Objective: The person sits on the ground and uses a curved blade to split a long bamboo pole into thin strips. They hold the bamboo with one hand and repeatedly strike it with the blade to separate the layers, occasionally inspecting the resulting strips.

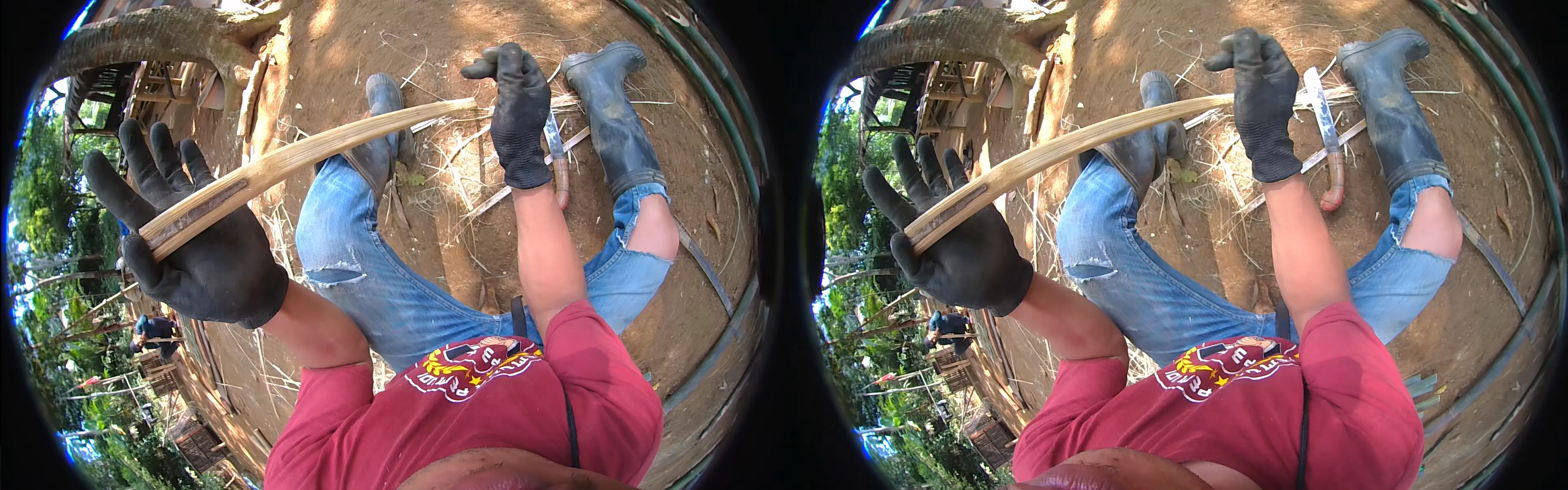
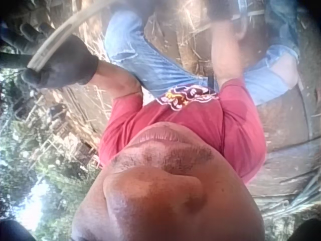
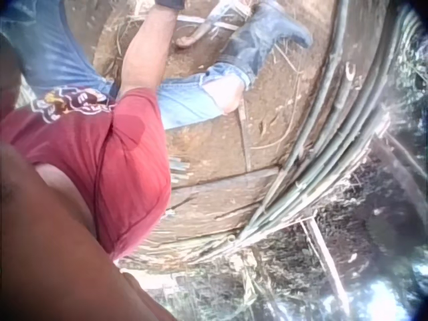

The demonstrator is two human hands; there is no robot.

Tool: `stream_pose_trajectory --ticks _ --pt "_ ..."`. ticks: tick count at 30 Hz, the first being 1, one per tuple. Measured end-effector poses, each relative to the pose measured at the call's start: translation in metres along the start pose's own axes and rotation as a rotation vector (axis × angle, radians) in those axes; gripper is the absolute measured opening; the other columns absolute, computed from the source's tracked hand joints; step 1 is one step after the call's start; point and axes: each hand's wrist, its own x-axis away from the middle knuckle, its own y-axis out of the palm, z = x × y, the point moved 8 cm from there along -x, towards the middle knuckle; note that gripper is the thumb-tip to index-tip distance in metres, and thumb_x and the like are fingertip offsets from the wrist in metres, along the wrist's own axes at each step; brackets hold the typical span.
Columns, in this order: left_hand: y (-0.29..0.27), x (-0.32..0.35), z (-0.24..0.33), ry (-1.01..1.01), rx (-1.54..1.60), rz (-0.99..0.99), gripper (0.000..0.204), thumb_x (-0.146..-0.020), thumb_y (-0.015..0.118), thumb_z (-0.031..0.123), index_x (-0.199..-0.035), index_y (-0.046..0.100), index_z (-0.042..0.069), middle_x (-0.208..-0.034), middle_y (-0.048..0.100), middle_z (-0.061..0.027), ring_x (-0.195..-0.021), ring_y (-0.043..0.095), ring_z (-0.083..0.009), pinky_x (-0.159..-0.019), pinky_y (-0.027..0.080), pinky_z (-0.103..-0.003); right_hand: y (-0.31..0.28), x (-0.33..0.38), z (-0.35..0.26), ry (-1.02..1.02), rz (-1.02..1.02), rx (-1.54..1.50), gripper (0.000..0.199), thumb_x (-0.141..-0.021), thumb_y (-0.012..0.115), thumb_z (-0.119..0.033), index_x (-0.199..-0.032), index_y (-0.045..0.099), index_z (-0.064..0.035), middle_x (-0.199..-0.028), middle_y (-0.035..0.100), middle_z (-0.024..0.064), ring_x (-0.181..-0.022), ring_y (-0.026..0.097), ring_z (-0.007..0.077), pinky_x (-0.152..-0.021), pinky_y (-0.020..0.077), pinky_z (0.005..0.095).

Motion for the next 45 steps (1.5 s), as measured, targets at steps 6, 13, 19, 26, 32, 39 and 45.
stream_pose_trajectory --ticks 6,13,19,26,32,39,45 --pt "0.005 0.0 0.001 -0.004 0.038 -0.006 0.072 -0.093 0.046 0.044 -0.153 0.028 0.01 -0.153 0.027 -0.0267 -0.138 0.032 -0.0402 -0.113 0.024 -0.055 0.05 0.031 0.021 -0.111 -0.545 0.649 0.03 -0.083 0.077 -0.03 -0.105 0.072 -0.0096 -0.102 0.068 0.0067 -0.1 0.066 0.0208 -0.09 0.0513 0.0345" --pt "0.005 0.001 0.0 -0.007 0.074 -0.003 0.073 -0.092 0.045 0.044 -0.153 0.025 0.009 -0.153 0.026 -0.0271 -0.14 0.031 -0.0407 -0.114 0.022 -0.056 0.059 0.029 0.012 -0.232 -0.551 0.844 0.023 -0.086 0.072 -0.026 -0.093 0.068 -0.005 -0.091 0.065 0.0094 -0.087 0.064 0.0216 -0.077 0.0501 0.0355" --pt "0.001 0.001 0.0 -0.015 0.096 -0.01 0.074 -0.092 0.046 0.044 -0.154 0.025 0.009 -0.153 0.026 -0.0272 -0.14 0.031 -0.0406 -0.115 0.021 -0.056 0.053 0.032 -0.014 0.244 -0.338 0.037 0.019 -0.097 0.061 -0.024 -0.1 0.063 -0.005 -0.1 0.068 0.0066 -0.095 0.066 0.0185 -0.089 0.0527 0.0348" --pt "0.002 -0.003 -0.003 0.026 0.093 0.003 0.075 -0.091 0.042 0.048 -0.155 0.025 0.012 -0.153 0.03 -0.024 -0.139 0.031 -0.0372 -0.116 0.016 -0.051 -0.034 -0.022 -0.117 -0.007 -0.131 -0.943 0.025 -0.098 0.054 -0.028 -0.104 0.064 -0.0054 -0.087 0.068 0.0069 -0.101 0.065 0.0267 -0.104 0.0448 0.049" --pt "0.002 -0.001 -0.001 0.064 0.099 -0.084 0.077 -0.091 0.043 0.049 -0.156 0.021 0.015 -0.155 0.028 -0.0219 -0.141 0.028 -0.0361 -0.117 0.013 -0.051 0.06 0.013 -0.076 -0.154 -0.282 0.634 0.041 -0.094 0.062 -0.032 -0.123 0.06 -0.0035 -0.098 0.071 0.0092 -0.104 0.067 0.0239 -0.107 0.0426 0.0483" --pt "0.005 0.002 0.001 0.138 0.02 -0.138 0.081 -0.089 0.041 0.057 -0.157 0.018 0.02 -0.159 0.02 -0.0206 -0.146 0.018 -0.0374 -0.116 0.001 -0.054 0.173 0.06 -0.078 0.209 -0.825 0.198 0.038 -0.088 0.071 -0.037 -0.108 0.072 -0.0038 -0.099 0.072 0.0109 -0.094 0.066 0.0152 -0.089 0.0502 0.0339" --pt "0.006 0.001 0.002 0.14 0.024 -0.159 0.083 -0.088 0.043 0.058 -0.157 0.017 0.021 -0.16 0.019 -0.0206 -0.146 0.018 -0.0382 -0.116 0.0 -0.053 0.192 0.059 -0.086 0.15 -0.843 0.23 0.031 -0.088 0.071 -0.032 -0.094 0.072 -0.0012 -0.087 0.072 0.0078 -0.079 0.066 0.0144 -0.078 0.0523 0.0319"
